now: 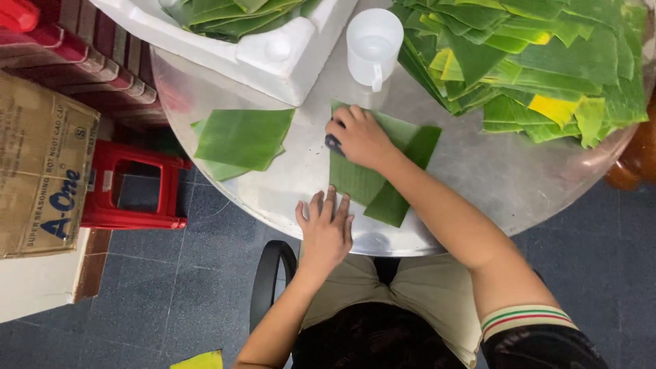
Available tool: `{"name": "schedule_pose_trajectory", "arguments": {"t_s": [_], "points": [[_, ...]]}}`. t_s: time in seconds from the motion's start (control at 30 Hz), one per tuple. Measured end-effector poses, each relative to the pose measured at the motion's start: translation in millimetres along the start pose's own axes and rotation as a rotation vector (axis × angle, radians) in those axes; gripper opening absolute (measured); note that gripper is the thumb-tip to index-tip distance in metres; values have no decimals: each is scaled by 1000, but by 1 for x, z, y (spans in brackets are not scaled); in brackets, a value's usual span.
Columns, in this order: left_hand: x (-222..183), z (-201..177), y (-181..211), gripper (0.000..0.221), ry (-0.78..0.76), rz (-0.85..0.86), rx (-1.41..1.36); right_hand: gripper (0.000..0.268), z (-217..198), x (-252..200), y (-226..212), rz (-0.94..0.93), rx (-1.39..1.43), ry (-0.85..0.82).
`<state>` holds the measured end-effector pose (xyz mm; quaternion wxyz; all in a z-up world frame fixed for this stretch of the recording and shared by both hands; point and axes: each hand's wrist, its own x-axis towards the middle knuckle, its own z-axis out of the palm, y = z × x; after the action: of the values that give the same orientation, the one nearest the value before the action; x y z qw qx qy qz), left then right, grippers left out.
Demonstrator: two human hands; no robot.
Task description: Cleaning banana leaves by wiping them with a cloth one by one on a metal table.
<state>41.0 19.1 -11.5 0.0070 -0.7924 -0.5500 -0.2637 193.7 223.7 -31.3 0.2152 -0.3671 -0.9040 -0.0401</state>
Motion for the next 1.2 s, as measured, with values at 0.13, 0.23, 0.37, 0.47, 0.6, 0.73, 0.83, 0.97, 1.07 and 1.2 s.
{"name": "schedule_pose_trajectory", "arguments": {"t_s": [0.13,0.23,0.37,0.47,0.6,0.73,0.83,0.97,1.07,1.2], "points": [[-1,1,1,37,-12,-5,-5,17,15,25,25,93,-38,39],[-2,5,-1,38,-12,-7,-15,12,7,37,21,177,-55,74],[2,-4,3,36,11,-25,-7,16,8,33,8,138,-206,180],[-1,-5,4,37,-49,-42,-15,15,13,-9,-29,-16,67,74],[-5,1,5,37,-47,-47,-5,23,21,-45,-36,-168,222,82],[-2,0,4,35,-5,-39,-10,28,5,-4,1,-79,250,156],[-5,6,3,37,-23,-54,6,21,19,19,29,-23,286,170],[-4,7,6,37,-45,-66,9,9,29,26,37,30,258,267],[-5,7,3,36,-9,-51,35,18,24,5,12,73,122,257],[-4,7,5,37,-55,-58,59,26,12,-61,-38,-88,191,157]]}}
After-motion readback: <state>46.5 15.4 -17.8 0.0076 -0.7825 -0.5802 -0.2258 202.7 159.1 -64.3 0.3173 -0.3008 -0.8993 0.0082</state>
